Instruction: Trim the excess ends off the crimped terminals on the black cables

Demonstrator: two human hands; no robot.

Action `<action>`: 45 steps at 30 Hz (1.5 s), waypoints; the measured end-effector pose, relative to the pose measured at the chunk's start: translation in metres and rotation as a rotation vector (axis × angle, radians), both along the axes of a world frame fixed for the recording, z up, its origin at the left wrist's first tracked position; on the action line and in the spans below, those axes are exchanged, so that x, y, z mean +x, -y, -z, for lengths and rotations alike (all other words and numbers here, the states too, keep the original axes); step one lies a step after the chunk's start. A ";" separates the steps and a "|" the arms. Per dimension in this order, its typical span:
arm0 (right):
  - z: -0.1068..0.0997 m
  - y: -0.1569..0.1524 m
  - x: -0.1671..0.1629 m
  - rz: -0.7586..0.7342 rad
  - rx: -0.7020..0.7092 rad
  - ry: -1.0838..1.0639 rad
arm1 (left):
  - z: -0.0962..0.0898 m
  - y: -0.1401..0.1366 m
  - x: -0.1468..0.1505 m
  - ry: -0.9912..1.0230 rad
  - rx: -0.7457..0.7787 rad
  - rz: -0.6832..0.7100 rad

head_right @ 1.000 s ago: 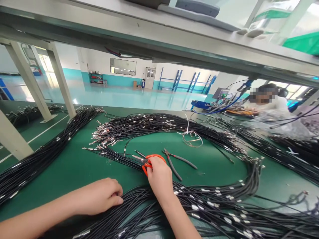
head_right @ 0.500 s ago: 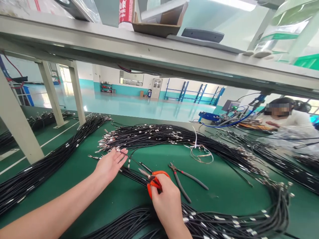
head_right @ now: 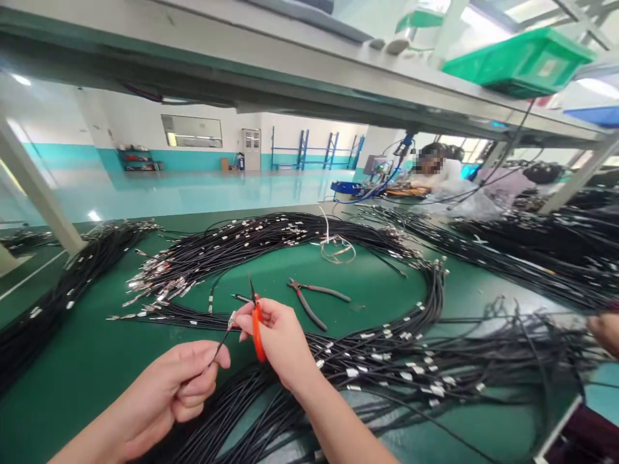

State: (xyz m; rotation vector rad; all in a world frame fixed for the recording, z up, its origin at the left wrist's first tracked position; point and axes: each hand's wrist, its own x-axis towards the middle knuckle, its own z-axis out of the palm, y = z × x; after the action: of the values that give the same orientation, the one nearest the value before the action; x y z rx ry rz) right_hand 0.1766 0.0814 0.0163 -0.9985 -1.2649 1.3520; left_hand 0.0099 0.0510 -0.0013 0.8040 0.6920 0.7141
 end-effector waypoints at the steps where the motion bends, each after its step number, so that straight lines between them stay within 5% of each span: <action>1: 0.001 0.000 -0.001 -0.004 -0.006 -0.041 | 0.000 0.000 -0.001 -0.018 -0.010 0.019; 7: 0.004 0.002 -0.004 0.018 -0.056 -0.026 | -0.003 0.000 -0.001 -0.110 -0.021 0.008; 13: 0.003 0.006 -0.006 -0.051 -0.075 0.029 | -0.012 -0.002 0.004 -0.391 0.294 -0.174; 18: 0.004 0.008 -0.006 -0.081 0.008 0.046 | -0.024 -0.004 0.001 -0.506 0.440 -0.180; 37: 0.010 0.009 -0.014 -0.061 0.058 0.147 | -0.002 -0.006 0.007 -0.460 0.419 -0.406; 41: 0.011 0.009 -0.015 -0.051 0.042 0.192 | -0.001 -0.005 0.007 -0.572 0.543 -0.447; 45: 0.011 0.011 -0.016 -0.027 -0.004 0.219 | -0.003 -0.004 0.005 -0.573 0.521 -0.355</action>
State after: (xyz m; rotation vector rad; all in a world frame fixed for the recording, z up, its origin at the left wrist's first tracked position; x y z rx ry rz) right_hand 0.1605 0.0709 0.0050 -1.1604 -1.4423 1.2928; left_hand 0.0151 0.0551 0.0018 1.4130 1.2092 1.0180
